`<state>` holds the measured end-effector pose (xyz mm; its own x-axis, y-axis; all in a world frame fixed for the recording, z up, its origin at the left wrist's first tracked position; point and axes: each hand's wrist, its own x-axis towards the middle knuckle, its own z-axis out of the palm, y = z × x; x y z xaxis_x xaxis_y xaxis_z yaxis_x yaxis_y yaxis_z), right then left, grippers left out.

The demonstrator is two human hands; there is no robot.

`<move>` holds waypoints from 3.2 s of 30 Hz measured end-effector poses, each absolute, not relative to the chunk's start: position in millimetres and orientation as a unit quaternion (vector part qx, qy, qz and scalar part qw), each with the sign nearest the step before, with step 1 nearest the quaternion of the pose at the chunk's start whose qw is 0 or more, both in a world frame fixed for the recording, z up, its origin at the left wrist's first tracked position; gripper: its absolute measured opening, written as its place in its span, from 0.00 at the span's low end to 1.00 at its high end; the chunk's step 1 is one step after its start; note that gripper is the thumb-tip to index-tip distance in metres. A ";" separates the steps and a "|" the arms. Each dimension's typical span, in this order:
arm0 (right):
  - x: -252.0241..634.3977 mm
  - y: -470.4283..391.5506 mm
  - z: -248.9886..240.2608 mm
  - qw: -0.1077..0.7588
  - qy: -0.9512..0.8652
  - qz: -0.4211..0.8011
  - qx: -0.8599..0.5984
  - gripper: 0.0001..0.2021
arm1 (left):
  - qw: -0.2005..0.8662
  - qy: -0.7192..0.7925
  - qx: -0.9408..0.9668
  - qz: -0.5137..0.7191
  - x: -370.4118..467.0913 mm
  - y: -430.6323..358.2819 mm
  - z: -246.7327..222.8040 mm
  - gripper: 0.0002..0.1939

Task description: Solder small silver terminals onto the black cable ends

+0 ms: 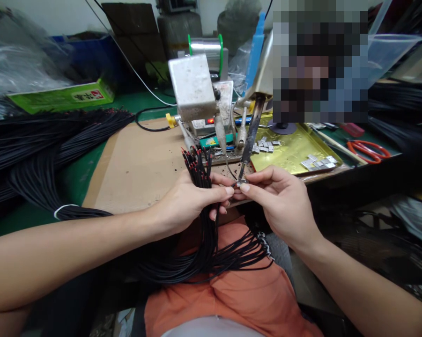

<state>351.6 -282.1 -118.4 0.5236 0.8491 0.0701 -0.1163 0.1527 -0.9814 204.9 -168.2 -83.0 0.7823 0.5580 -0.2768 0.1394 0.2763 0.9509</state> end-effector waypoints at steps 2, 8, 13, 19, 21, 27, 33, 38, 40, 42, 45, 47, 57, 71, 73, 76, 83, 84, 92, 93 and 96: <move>351.3 -282.3 -118.3 0.683 -0.336 0.353 -0.544 0.09 | 0.741 0.299 0.584 0.141 205.2 -168.3 -83.4 0.11; 350.9 -282.8 -117.3 0.685 -0.338 0.355 -0.540 0.10 | 0.740 0.289 0.591 0.143 204.8 -167.4 -84.7 0.10; 350.0 -284.1 -117.3 0.690 -0.335 0.351 -0.537 0.08 | 0.742 0.281 0.591 0.143 204.0 -167.5 -84.3 0.09; 347.9 -284.7 -113.3 0.679 -0.347 0.319 -0.563 0.07 | 0.738 0.287 0.594 0.140 204.1 -168.8 -84.2 0.09; 347.3 -284.3 -111.4 0.671 -0.351 0.313 -0.574 0.07 | 0.739 0.289 0.592 0.142 204.3 -168.9 -84.6 0.09; 346.7 -284.6 -109.3 0.663 -0.367 0.275 -0.591 0.07 | 0.735 0.287 0.598 0.144 204.7 -169.1 -85.3 0.09; 345.8 -286.4 -106.5 0.647 -0.394 0.243 -0.606 0.06 | 0.730 0.282 0.607 0.136 203.3 -168.5 -87.0 0.10; 346.2 -287.7 -105.0 0.633 -0.401 0.257 -0.610 0.06 | 0.727 0.284 0.609 0.138 202.4 -168.8 -87.7 0.10; 347.5 -289.4 -104.3 0.630 -0.406 0.259 -0.609 0.06 | 0.723 0.282 0.616 0.135 201.9 -169.0 -87.9 0.10; 349.2 -291.4 -103.3 0.627 -0.407 0.262 -0.610 0.06 | 0.721 0.279 0.620 0.133 201.7 -169.1 -88.0 0.11; 350.2 -293.6 -101.7 0.610 -0.410 0.275 -0.620 0.06 | 0.715 0.281 0.626 0.133 201.6 -169.6 -87.7 0.12; 348.6 -293.7 -100.6 0.593 -0.418 0.279 -0.629 0.07 | 0.710 0.282 0.632 0.132 201.5 -170.3 -87.2 0.12; 388.6 -314.4 -65.3 0.366 -0.554 0.333 -0.670 0.05 | 0.711 0.237 0.655 0.102 200.0 -175.9 -83.1 0.13; 336.2 -297.4 -82.2 0.475 -0.571 0.221 -0.632 0.04 | 0.656 0.151 0.736 0.075 203.6 -183.7 -72.0 0.09; 340.4 -299.7 -79.9 0.477 -0.551 0.246 -0.639 0.05 | 0.658 0.159 0.733 0.067 201.5 -181.9 -75.4 0.07; 348.1 -302.5 -75.4 0.480 -0.529 0.269 -0.646 0.05 | 0.668 0.173 0.720 0.069 198.4 -179.3 -80.3 0.07; 364.3 -303.1 -77.7 0.471 -0.498 0.303 -0.662 0.05 | 0.639 0.225 0.726 0.121 198.5 -181.4 -75.4 0.06; 366.3 -303.1 -79.0 0.474 -0.488 0.316 -0.661 0.05 | 0.642 0.228 0.722 0.118 198.6 -181.6 -74.7 0.05; 354.3 -299.1 -86.5 0.587 -0.440 0.414 -0.539 0.07 | 0.633 0.228 0.734 0.087 198.1 -181.5 -67.9 0.08; 350.9 -298.3 -86.9 0.596 -0.441 0.413 -0.529 0.07 | 0.625 0.227 0.742 0.082 198.4 -181.6 -66.6 0.09; 346.8 -297.5 -86.2 0.595 -0.456 0.386 -0.537 0.06 | 0.600 0.227 0.764 0.072 198.6 -181.6 -66.1 0.10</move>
<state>346.8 -297.5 -86.2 0.2849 0.9500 0.1275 0.0307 0.1239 -0.9918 198.6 -181.6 -66.1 0.8865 0.4336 -0.1619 0.2601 -0.1774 0.9492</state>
